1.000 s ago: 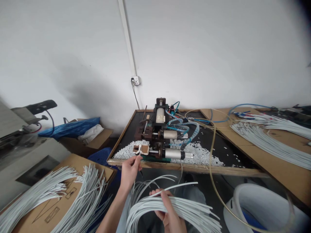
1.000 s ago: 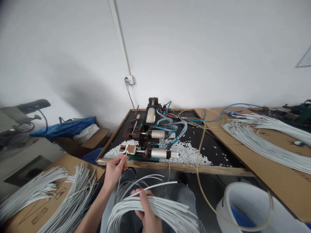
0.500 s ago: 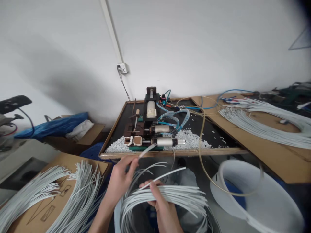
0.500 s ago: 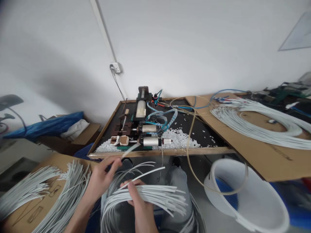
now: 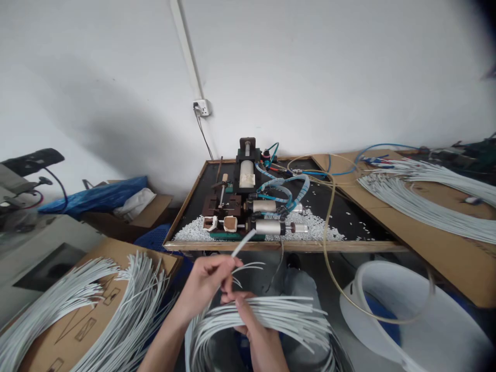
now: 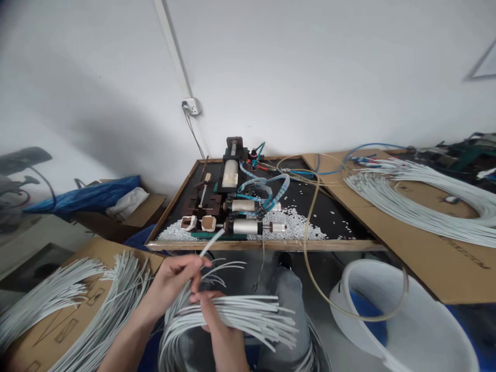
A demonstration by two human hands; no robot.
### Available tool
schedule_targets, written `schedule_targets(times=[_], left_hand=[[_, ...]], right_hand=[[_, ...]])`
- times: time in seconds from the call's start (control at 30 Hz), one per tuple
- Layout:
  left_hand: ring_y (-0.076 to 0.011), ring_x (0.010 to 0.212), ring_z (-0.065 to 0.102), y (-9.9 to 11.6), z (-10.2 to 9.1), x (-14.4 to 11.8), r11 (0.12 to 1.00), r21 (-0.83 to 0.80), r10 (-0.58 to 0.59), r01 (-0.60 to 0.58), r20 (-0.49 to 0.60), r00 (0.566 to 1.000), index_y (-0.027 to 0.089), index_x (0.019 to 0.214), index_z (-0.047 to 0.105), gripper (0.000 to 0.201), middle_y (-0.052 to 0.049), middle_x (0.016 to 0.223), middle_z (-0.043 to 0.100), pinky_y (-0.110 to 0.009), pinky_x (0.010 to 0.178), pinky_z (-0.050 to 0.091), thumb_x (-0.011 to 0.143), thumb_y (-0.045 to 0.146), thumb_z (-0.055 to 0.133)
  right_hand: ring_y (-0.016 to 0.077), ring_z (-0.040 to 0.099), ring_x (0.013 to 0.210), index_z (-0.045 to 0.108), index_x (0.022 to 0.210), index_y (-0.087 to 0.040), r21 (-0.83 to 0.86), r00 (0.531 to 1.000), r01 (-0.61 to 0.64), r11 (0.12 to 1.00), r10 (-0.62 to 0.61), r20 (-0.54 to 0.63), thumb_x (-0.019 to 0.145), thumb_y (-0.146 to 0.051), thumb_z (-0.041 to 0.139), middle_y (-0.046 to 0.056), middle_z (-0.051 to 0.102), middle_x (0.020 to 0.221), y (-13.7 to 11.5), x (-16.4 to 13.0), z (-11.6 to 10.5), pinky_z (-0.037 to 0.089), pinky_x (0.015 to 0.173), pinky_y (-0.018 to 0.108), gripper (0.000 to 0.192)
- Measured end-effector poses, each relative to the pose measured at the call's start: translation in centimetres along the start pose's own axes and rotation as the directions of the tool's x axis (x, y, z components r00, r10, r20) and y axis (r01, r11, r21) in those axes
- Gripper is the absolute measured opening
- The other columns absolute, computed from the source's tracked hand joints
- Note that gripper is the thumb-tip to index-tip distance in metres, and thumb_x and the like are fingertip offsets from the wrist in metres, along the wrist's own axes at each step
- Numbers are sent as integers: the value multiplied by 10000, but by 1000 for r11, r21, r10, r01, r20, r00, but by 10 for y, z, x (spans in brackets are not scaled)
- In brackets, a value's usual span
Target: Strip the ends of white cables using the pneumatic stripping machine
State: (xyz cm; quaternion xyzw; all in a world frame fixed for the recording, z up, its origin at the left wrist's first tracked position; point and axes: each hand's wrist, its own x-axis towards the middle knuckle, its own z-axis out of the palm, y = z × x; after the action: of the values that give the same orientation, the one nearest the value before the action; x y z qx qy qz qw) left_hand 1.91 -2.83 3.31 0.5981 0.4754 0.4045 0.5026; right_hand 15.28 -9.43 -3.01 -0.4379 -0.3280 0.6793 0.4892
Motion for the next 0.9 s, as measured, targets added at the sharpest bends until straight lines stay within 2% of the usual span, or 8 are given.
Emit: schedule_targets(times=[0.07, 0.13, 0.2, 0.27, 0.4, 0.5, 0.63, 0.9], left_hand=[[-62, 402, 298, -16, -9, 10, 993, -120, -17, -13, -240, 971, 120, 861, 735, 342, 76, 429, 371, -185, 433, 276, 894, 439, 615], [-54, 412, 208, -28, -16, 18, 960, -278, -62, -36, -336, 940, 118, 873, 716, 357, 102, 463, 269, -176, 409, 214, 878, 463, 626], [-53, 421, 192, -38, -18, 21, 921, -389, -115, -16, -312, 943, 119, 886, 694, 385, 103, 494, 262, -171, 398, 203, 873, 495, 618], [-50, 419, 212, -46, -17, 21, 909, -415, -148, 20, -278, 949, 120, 870, 674, 392, 100, 502, 290, -166, 391, 220, 856, 509, 632], [-47, 407, 244, -53, -14, 17, 919, -393, -119, -34, -360, 925, 130, 816, 645, 360, 104, 487, 305, -157, 382, 250, 814, 488, 691], [-59, 417, 331, -54, -15, 18, 940, -322, -42, -112, -434, 900, 139, 827, 648, 309, 81, 491, 389, -161, 400, 290, 833, 447, 678], [-76, 429, 405, -54, -18, 26, 979, -176, 12, -107, -469, 883, 137, 809, 670, 275, 51, 516, 490, -179, 419, 321, 839, 410, 658], [-84, 421, 411, -60, -12, 38, 994, -78, 31, -76, -467, 884, 132, 769, 668, 292, 44, 512, 502, -196, 423, 322, 833, 417, 657]], right_hand=[[282, 694, 999, 733, 919, -243, 26, 999, -41, 999, 42, -12, 820, -554, 618, 59, 759, 1011, 4, 4, -1, 572, 796, 388, 346], [280, 705, 982, 727, 881, -242, 62, 998, -67, 996, 68, -17, 794, -568, 641, 60, 767, 990, 8, 8, -2, 574, 771, 374, 348], [285, 713, 964, 723, 850, -237, 86, 997, -71, 994, 72, -12, 772, -574, 661, 66, 773, 964, 12, 12, -1, 577, 730, 361, 351], [290, 714, 970, 724, 839, -238, 94, 997, -71, 993, 72, -12, 760, -573, 672, 69, 776, 952, 16, 14, -1, 577, 704, 351, 349], [291, 714, 972, 726, 830, -250, 86, 995, -86, 993, 89, -32, 755, -570, 675, 63, 781, 934, 19, 17, -1, 578, 691, 346, 332], [295, 719, 949, 728, 803, -250, 105, 993, -102, 989, 107, -46, 734, -576, 690, 64, 783, 918, 16, 18, -2, 577, 710, 365, 335], [301, 716, 951, 720, 772, -246, 159, 994, -93, 983, 100, -40, 680, -596, 727, 67, 787, 914, 6, 17, -3, 559, 752, 375, 362], [289, 716, 949, 706, 754, -271, 207, 995, -57, 977, 73, -71, 700, -592, 727, 45, 777, 917, -3, 9, -1, 551, 789, 368, 326]])
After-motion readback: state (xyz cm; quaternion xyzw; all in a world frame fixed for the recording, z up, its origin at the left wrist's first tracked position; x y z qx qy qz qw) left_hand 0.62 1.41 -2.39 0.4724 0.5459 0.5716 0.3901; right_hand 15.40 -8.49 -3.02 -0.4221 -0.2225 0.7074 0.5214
